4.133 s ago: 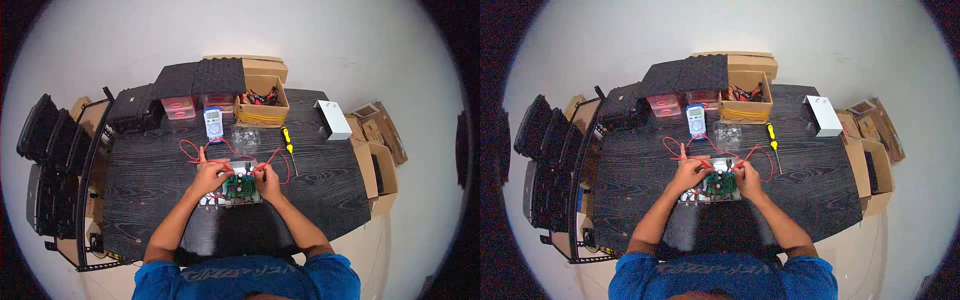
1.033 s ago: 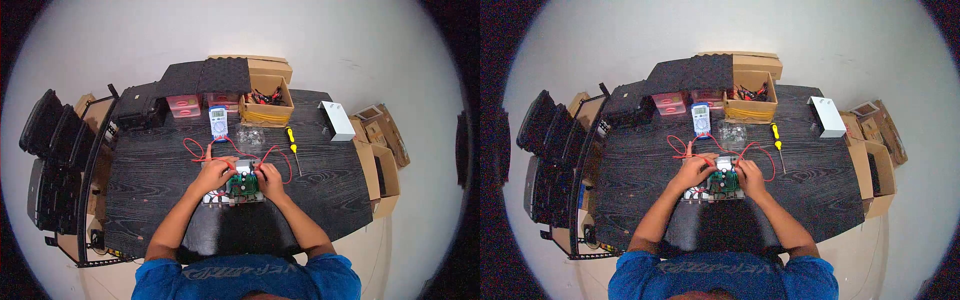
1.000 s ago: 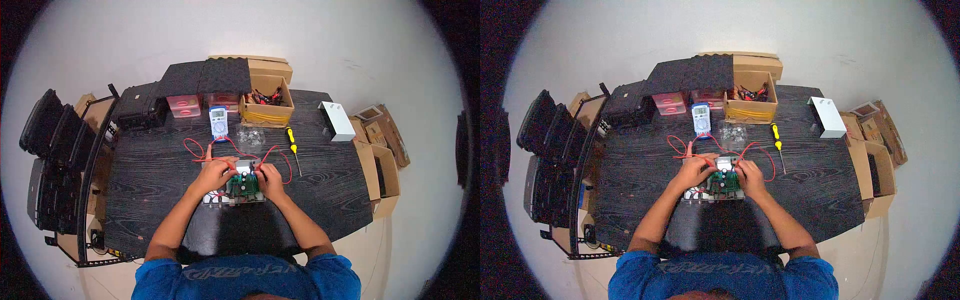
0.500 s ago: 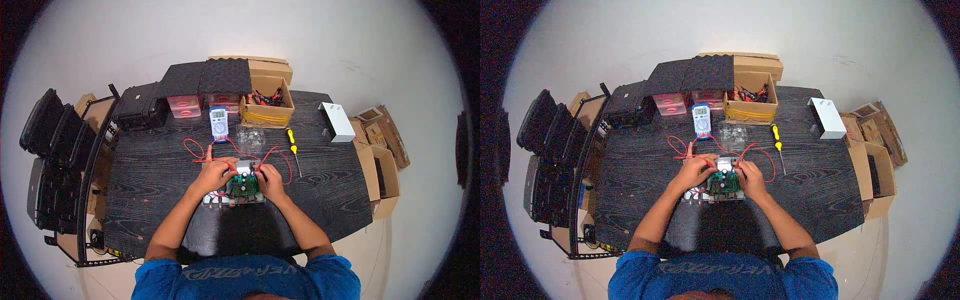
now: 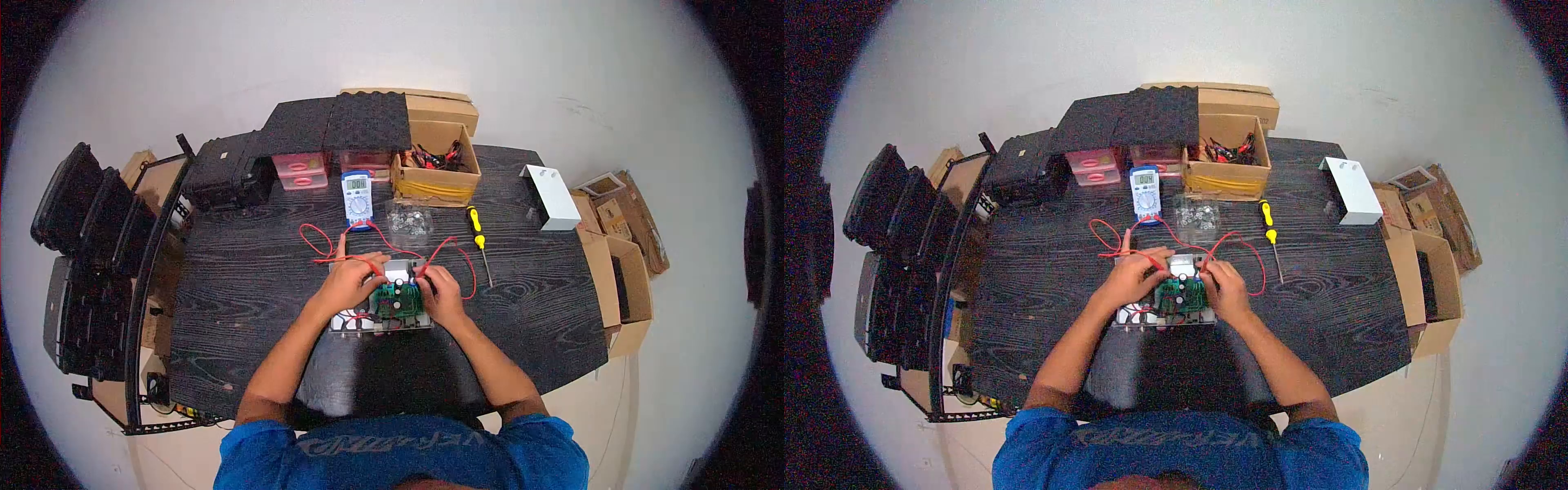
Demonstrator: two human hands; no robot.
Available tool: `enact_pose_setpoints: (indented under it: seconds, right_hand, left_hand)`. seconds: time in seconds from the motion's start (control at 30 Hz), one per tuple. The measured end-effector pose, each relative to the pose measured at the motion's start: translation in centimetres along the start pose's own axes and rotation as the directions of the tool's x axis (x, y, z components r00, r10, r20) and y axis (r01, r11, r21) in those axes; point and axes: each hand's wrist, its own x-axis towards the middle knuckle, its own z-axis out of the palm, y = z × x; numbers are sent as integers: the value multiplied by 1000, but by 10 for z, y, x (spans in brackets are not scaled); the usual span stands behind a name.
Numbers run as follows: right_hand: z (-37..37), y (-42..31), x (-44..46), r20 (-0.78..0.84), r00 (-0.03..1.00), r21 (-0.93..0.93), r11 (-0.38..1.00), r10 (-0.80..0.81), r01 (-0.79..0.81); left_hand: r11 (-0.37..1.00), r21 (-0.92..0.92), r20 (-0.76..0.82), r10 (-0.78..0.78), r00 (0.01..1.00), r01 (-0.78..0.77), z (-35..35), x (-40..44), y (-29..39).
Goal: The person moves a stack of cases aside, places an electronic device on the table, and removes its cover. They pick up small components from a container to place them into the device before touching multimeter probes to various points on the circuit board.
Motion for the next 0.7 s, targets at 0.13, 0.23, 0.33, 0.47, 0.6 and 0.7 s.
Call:
enact_pose_setpoints:
  seconds: [0.13, 0.23, 0.33, 0.47, 0.6, 0.7]
  right_hand:
    - [1, 1, -3, -40, 999, 77, 997, 31, -28]
    - [2, 1, -1, -65, 998, 76, 997, -8, 12]
    - [6, 4, -2, -81, 996, 61, 998, -28, 33]
    - [2, 0, -1, -58, 998, 60, 998, -16, 19]
    - [3, 0, -1, -44, 999, 56, 998, -10, 12]
    - [-2, -1, 0, -24, 999, 63, 998, 26, -24]
  left_hand:
    - [998, -52, -13, 27, 1000, -28, -1, -1, -7]
    - [999, -37, -15, 32, 999, -33, 0, -2, -6]
    - [999, -34, 2, 24, 1000, -24, -2, -3, -7]
    - [998, -39, 1, 43, 999, -43, -1, -3, -8]
    - [999, -30, -4, 27, 1000, -27, -2, -3, -5]
    - [999, -32, 9, 4, 1000, -4, -1, -2, -4]
